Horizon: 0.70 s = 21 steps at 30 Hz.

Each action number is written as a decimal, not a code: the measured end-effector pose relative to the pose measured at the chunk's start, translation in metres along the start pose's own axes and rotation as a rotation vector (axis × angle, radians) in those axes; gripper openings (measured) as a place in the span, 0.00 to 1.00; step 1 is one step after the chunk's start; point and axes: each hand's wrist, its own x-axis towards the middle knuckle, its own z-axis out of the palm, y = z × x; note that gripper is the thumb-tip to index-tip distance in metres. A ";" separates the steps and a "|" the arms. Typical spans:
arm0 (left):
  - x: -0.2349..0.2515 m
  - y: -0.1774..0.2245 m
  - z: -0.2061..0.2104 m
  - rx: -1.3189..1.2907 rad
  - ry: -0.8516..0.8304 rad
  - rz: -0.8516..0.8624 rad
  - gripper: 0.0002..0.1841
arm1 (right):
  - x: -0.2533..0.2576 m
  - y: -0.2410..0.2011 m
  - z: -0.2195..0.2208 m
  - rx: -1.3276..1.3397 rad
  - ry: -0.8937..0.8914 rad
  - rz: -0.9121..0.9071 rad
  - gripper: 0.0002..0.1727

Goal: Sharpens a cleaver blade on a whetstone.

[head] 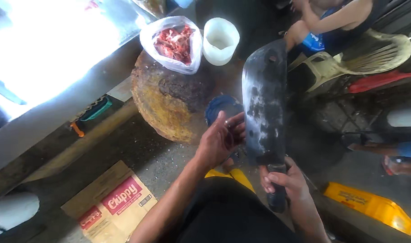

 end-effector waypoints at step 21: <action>-0.038 -0.025 -0.024 -0.310 0.024 -0.027 0.56 | -0.012 0.019 0.027 0.097 0.117 0.140 0.11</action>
